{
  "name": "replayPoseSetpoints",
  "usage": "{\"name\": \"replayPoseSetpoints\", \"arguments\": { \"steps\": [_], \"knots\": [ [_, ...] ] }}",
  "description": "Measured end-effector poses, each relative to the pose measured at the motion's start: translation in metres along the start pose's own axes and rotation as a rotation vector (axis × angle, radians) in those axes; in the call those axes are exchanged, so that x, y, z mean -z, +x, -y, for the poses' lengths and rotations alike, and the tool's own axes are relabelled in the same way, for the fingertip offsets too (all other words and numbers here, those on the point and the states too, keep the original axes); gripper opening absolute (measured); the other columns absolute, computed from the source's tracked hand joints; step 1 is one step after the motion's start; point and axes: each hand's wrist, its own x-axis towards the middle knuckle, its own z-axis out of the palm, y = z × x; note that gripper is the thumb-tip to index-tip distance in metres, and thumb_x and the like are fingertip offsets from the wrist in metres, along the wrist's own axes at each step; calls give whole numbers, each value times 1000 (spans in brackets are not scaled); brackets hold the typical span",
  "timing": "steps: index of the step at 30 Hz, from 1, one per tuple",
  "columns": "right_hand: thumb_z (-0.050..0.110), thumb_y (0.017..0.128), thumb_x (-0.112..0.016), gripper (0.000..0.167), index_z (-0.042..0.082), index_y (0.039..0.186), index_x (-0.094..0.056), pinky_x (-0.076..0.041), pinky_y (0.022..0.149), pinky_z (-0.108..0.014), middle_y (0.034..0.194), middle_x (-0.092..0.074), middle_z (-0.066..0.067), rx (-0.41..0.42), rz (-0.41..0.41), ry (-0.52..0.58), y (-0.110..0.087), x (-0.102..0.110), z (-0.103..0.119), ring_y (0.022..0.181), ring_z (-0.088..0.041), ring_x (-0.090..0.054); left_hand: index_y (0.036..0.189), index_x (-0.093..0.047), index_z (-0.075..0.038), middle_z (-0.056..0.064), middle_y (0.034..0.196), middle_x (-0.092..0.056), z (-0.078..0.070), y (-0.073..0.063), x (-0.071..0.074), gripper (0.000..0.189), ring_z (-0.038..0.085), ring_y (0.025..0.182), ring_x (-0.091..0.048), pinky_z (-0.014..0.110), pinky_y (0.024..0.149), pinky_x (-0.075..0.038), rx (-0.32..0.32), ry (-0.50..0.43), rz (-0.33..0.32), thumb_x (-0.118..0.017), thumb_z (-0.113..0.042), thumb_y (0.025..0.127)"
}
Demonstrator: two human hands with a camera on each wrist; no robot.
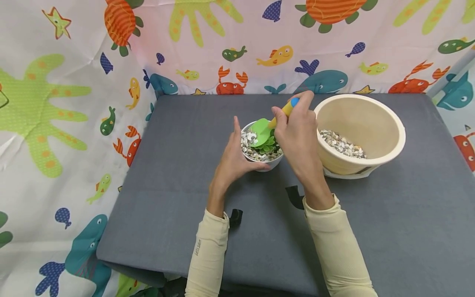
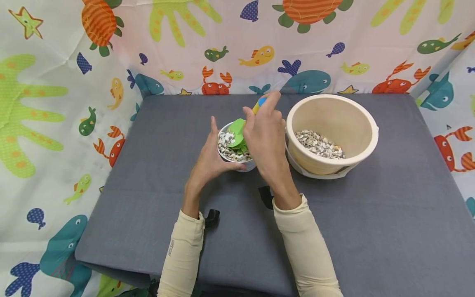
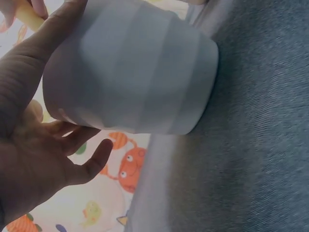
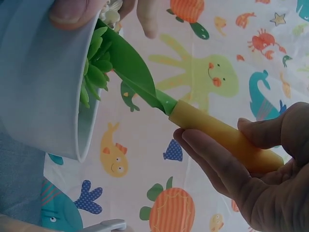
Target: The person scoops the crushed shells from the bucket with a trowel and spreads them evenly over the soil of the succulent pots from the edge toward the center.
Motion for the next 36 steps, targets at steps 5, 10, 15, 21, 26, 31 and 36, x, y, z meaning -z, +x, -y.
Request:
{"name": "replayPoseSetpoints", "arguments": {
  "steps": [5,10,15,21,26,31,36],
  "knots": [
    [21,105,-62,43,-4,130,-39,-64,79,-49,95,-68,-27,13,-5,10,0,-1,1,92,-42,-76,165,18,-37,12,154,-42,-1,-3,-7,158,27,130,-51,53,115,-47,9,40,-61,-102,-47,61],
    [22,105,-62,43,-4,130,-39,-64,78,-50,96,-68,-26,17,13,6,0,0,2,92,-42,-76,166,19,-27,15,142,-45,-1,-6,-18,165,27,123,-48,49,110,-48,-13,103,-158,-102,-52,57],
    [24,105,-63,44,-3,130,-39,-63,77,-48,98,-69,-24,27,44,19,1,1,2,90,-39,-76,165,21,-25,16,137,-43,0,-8,-22,167,27,121,-43,50,108,-46,-12,148,-203,-102,-55,56],
    [26,105,-63,45,-2,129,-39,-63,80,-48,98,-70,-25,31,41,39,-1,4,3,92,-38,-77,163,22,-36,17,148,-36,8,-6,-3,159,30,131,-42,57,114,-44,-19,58,-46,-101,-45,63],
    [26,105,-62,46,-2,132,-38,-65,81,-48,103,-70,-27,34,42,34,-2,4,4,95,-39,-77,163,22,-40,11,172,-23,16,1,7,154,27,153,-34,56,126,-33,-82,-87,66,-100,-32,69],
    [26,105,-63,46,-3,132,-38,-65,82,-48,103,-70,-28,43,20,23,-3,3,5,97,-40,-78,163,21,-40,-1,173,-28,15,1,8,156,18,157,-32,50,131,-26,-100,-161,76,-101,-27,67],
    [25,105,-63,46,-3,131,-39,-65,82,-49,103,-71,-28,49,12,11,-3,2,5,97,-41,-77,163,18,-41,5,167,-33,10,-4,2,156,21,150,-39,52,128,-32,-66,-125,1,-102,-31,65]
  ]
}}
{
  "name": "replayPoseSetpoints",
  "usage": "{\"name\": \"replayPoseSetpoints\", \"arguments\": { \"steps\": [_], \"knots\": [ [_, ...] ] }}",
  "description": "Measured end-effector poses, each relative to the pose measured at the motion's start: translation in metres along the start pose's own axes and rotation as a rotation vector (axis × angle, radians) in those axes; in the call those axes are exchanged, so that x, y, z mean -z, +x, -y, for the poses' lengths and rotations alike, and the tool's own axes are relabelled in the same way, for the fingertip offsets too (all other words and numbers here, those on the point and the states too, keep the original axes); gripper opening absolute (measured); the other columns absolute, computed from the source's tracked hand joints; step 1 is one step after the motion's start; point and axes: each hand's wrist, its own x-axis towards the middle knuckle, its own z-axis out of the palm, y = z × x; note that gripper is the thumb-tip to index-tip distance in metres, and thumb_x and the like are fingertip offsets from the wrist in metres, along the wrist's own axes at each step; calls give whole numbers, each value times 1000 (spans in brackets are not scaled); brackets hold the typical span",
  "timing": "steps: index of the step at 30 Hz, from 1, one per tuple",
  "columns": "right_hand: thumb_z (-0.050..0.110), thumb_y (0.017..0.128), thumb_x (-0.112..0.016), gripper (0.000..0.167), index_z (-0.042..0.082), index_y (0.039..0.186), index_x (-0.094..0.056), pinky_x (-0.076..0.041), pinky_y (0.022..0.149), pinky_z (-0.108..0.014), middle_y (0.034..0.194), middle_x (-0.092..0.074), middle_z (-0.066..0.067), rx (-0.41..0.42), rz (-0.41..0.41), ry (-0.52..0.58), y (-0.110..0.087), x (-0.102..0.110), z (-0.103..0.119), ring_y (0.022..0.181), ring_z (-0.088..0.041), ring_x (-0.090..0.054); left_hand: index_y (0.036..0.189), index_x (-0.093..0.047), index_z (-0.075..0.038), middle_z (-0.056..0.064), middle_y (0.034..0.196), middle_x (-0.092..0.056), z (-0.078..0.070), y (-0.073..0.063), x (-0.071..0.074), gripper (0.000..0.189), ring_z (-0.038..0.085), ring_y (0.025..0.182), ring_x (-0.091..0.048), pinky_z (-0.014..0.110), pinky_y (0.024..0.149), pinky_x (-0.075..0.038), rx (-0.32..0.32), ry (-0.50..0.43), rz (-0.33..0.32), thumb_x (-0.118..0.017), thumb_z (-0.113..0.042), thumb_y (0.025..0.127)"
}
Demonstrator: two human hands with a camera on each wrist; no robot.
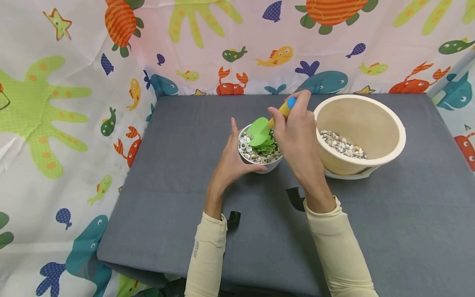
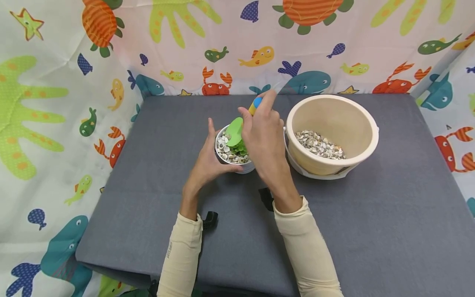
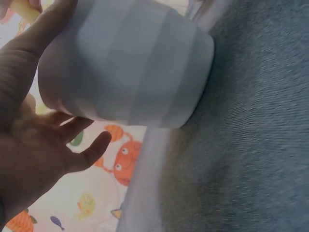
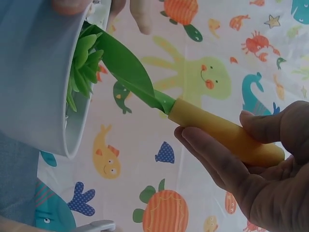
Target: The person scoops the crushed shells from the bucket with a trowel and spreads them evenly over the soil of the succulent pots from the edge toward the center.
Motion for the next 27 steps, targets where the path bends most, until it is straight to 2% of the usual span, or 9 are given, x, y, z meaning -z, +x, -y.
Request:
{"name": "replayPoseSetpoints", "arguments": {
  "steps": [4,9,21,27],
  "knots": [
    [25,104,-63,45,-3,131,-40,-64,81,-49,102,-70,-28,4,-2,-6,-1,-2,1,95,-41,-77,164,17,-39,10,156,-39,-2,-4,-7,156,24,135,-47,52,119,-43,23,63,-60,-102,-39,63],
    [26,104,-63,45,-3,131,-41,-64,80,-49,99,-70,-26,15,16,-9,-1,-4,3,93,-39,-77,165,18,-36,11,143,-41,-2,-7,-15,159,24,125,-46,49,108,-49,60,141,-120,-101,-48,61],
    [27,104,-63,46,-3,131,-41,-64,79,-49,99,-71,-27,35,6,-14,-5,-6,4,94,-40,-77,165,19,-35,10,143,-37,-3,-11,-22,159,23,130,-39,50,108,-49,118,165,-168,-101,-52,60],
    [25,104,-63,46,-4,131,-41,-65,85,-48,104,-70,-29,43,-17,42,-6,-4,4,99,-41,-77,165,18,-33,10,144,-36,-5,-12,-26,161,23,131,-37,50,109,-48,150,165,-200,-101,-54,58]
  ]
}}
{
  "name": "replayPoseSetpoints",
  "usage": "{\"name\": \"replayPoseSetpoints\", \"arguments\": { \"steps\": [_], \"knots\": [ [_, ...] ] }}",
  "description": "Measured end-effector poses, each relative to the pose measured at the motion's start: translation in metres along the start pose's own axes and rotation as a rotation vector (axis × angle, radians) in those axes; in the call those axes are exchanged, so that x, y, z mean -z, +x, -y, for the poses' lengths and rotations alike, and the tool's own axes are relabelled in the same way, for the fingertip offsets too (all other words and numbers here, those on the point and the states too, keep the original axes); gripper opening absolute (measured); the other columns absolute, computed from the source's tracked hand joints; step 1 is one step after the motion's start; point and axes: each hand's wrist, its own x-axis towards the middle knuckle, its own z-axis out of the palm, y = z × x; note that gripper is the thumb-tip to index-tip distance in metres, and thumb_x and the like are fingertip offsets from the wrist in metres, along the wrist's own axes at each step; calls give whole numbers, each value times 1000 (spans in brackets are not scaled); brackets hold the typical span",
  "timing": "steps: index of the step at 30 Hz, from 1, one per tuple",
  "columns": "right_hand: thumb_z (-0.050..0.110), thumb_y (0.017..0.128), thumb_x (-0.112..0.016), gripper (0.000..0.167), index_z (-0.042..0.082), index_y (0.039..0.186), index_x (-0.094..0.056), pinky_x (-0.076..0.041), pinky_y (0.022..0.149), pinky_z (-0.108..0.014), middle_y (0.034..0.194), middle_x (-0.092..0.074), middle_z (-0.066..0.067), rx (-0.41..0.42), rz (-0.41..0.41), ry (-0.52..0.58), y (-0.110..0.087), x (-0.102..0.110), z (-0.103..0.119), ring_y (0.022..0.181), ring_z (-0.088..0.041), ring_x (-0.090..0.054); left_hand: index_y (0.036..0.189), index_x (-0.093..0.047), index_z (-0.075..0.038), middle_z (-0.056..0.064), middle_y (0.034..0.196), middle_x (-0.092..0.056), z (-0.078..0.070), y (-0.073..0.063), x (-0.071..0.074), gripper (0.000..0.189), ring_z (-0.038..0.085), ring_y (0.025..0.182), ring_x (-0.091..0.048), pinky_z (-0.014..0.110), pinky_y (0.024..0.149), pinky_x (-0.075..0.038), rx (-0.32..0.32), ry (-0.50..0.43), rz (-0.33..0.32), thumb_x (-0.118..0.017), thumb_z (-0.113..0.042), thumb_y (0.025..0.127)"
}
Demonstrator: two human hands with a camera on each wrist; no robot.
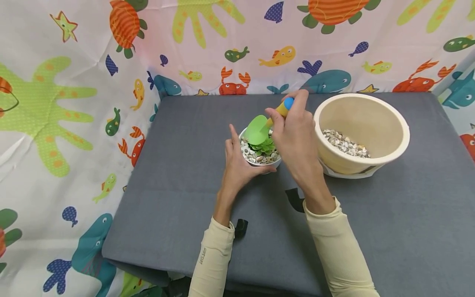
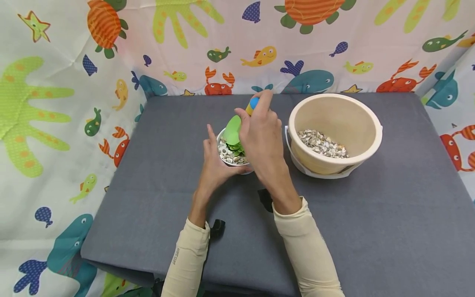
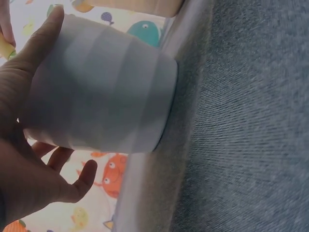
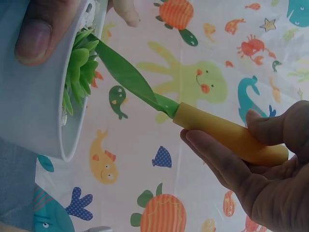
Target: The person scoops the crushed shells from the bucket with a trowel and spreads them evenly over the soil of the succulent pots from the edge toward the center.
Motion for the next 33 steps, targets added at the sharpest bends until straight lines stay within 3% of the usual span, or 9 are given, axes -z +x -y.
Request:
{"name": "replayPoseSetpoints", "arguments": {
  "steps": [10,14,19,22,26,30,33],
  "knots": [
    [22,104,-64,43,-4,130,-43,-61,89,-38,119,-72,-23,-34,-103,150,0,21,-8,105,-30,-75,169,10,-22,15,140,-37,-9,-4,-12,164,29,131,-38,51,110,-47,31,22,-97,-103,-51,54],
    [19,103,-66,44,-4,132,-43,-61,95,-29,121,-70,-18,-62,-149,236,0,34,-13,109,-22,-73,169,7,-19,16,137,-39,-15,-8,-18,162,30,127,-39,50,109,-47,38,71,-138,-102,-55,54],
    [20,101,-69,42,0,130,-47,-62,91,-25,116,-65,-7,-92,-251,320,0,51,-23,106,-17,-75,170,5,-19,17,135,-40,-20,-16,-26,160,30,126,-39,50,111,-44,31,111,-200,-100,-59,56],
    [20,99,-69,38,5,127,-48,-62,88,-23,112,-62,0,-114,-336,366,0,65,-30,105,-17,-75,169,5,-22,17,142,-37,-20,-18,-24,158,31,134,-36,53,116,-39,29,107,-159,-100,-57,58],
    [17,98,-70,33,8,122,-49,-62,87,-23,110,-58,0,-133,-510,455,-2,88,-38,110,-20,-73,169,6,-30,15,155,-29,-23,-21,-11,155,32,147,-30,61,122,-31,15,110,-54,-101,-50,59],
    [12,96,-71,28,8,114,-50,-63,84,-22,104,-57,-4,-128,-689,535,-2,111,-50,101,-20,-74,169,-6,-35,14,166,-19,-36,-20,-3,149,35,156,-25,65,125,-26,-78,157,-38,-102,-50,56],
    [7,98,-68,23,9,111,-50,-61,81,-19,99,-55,-3,-129,-782,502,-1,128,-64,92,-17,-72,168,-18,-34,14,171,-14,-53,-17,-3,143,34,160,-18,65,127,-22,-221,166,-73,-102,-52,54]
  ]
}}
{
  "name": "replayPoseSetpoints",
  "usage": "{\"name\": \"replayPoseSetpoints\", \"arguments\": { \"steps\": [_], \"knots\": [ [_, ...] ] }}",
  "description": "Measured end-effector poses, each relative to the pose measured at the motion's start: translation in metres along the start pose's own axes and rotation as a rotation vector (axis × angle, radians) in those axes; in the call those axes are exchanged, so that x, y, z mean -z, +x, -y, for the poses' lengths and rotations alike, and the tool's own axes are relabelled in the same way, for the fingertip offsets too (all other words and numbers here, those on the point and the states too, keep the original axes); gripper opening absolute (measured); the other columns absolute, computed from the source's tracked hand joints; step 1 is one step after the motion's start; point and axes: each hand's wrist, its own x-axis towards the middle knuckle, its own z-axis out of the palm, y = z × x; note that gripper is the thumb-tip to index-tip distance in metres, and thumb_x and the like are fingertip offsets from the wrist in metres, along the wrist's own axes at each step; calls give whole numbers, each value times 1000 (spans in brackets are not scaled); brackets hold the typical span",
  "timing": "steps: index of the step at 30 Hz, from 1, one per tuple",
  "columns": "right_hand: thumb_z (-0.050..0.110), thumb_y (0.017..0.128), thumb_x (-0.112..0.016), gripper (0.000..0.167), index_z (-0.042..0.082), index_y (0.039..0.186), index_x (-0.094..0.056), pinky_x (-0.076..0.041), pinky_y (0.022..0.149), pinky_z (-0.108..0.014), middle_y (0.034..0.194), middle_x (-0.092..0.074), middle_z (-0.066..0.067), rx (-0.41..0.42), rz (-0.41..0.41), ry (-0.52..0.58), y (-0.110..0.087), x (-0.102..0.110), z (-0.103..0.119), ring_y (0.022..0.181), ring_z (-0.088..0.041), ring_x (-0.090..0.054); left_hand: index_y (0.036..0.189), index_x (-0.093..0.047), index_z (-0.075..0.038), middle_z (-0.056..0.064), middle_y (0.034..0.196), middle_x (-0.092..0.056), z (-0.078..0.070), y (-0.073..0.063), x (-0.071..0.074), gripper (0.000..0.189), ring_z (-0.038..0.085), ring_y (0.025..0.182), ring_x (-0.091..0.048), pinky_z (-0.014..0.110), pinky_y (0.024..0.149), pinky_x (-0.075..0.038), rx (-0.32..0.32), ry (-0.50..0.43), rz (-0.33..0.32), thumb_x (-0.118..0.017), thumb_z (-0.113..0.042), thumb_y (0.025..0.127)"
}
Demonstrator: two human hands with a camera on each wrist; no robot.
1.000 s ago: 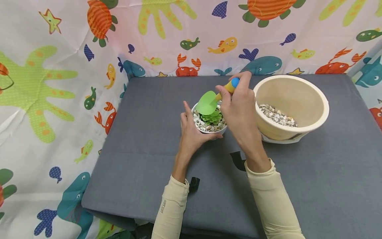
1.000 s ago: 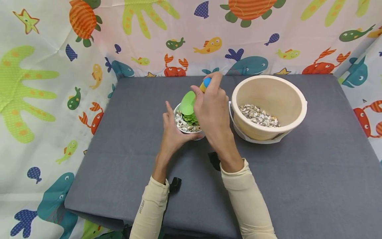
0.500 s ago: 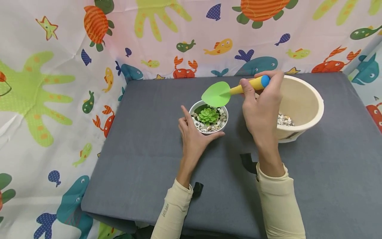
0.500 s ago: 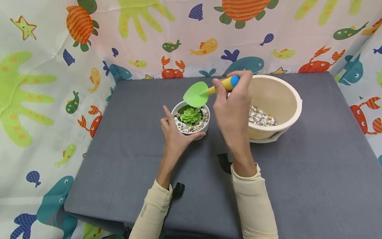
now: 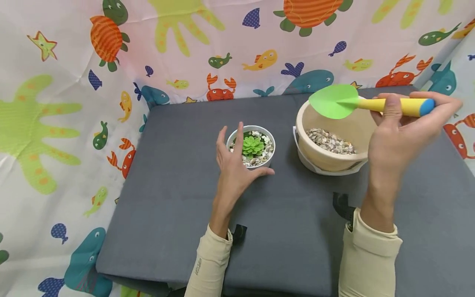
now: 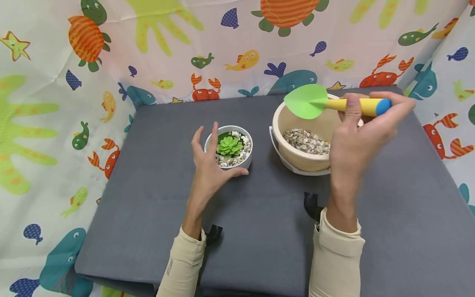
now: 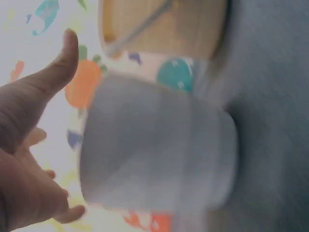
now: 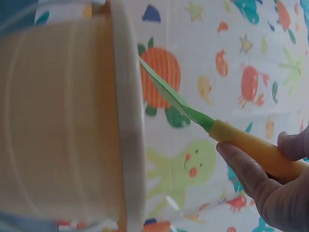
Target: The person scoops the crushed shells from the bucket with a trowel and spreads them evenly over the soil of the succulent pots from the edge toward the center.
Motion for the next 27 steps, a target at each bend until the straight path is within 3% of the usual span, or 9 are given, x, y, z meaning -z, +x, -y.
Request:
{"name": "replayPoseSetpoints", "arguments": {
  "steps": [4,7,10,12,16,21,23,27],
  "knots": [
    [9,100,-64,21,12,115,-50,-57,91,-21,99,-55,6,41,-24,-159,18,16,-10,96,-10,-68,167,-28,-29,13,172,-17,-27,9,-8,131,31,163,-15,64,128,-23,-158,-53,-28,-100,-51,60],
    [15,101,-65,24,13,122,-52,-54,101,-21,101,-56,13,25,16,-327,25,27,-19,103,-6,-65,166,-32,-23,14,171,-23,-46,15,-21,118,32,161,-24,56,126,-34,-208,-117,22,-96,-48,70],
    [20,101,-65,30,15,128,-54,-54,106,-22,105,-62,12,-16,82,-528,29,34,-31,109,-7,-67,165,-33,-18,13,170,-29,-60,21,-37,107,32,157,-35,50,122,-43,-216,-165,115,-91,-45,79],
    [19,102,-63,33,12,133,-54,-54,109,-26,111,-70,3,-19,150,-651,31,36,-40,114,-11,-69,165,-33,-16,12,171,-29,-68,23,-47,104,32,156,-39,48,119,-46,-207,-169,180,-89,-46,82],
    [11,103,-60,34,0,134,-52,-58,105,-47,122,-73,-20,72,325,-800,30,33,-61,117,-38,-71,165,-30,-12,13,176,-19,-79,25,-64,109,31,158,-37,44,118,-48,-190,-107,270,-88,-51,81],
    [4,101,-58,31,-9,128,-50,-54,87,-69,114,-69,-33,170,495,-866,31,26,-78,104,-60,-66,163,-35,-8,15,176,-18,-82,24,-74,106,30,156,-38,40,115,-51,-176,-66,259,-86,-53,82],
    [5,101,-58,32,-9,129,-48,-53,83,-70,109,-68,-35,143,519,-882,34,24,-80,101,-63,-65,161,-38,-7,15,175,-22,-82,24,-74,101,30,155,-41,40,115,-51,-181,-72,240,-85,-52,83],
    [16,104,-56,42,-6,137,-41,-52,81,-68,108,-65,-35,-5,546,-912,42,20,-79,103,-63,-64,160,-41,-8,15,174,-24,-79,24,-74,98,31,153,-44,42,115,-51,-178,-100,226,-86,-50,83]
  ]
}}
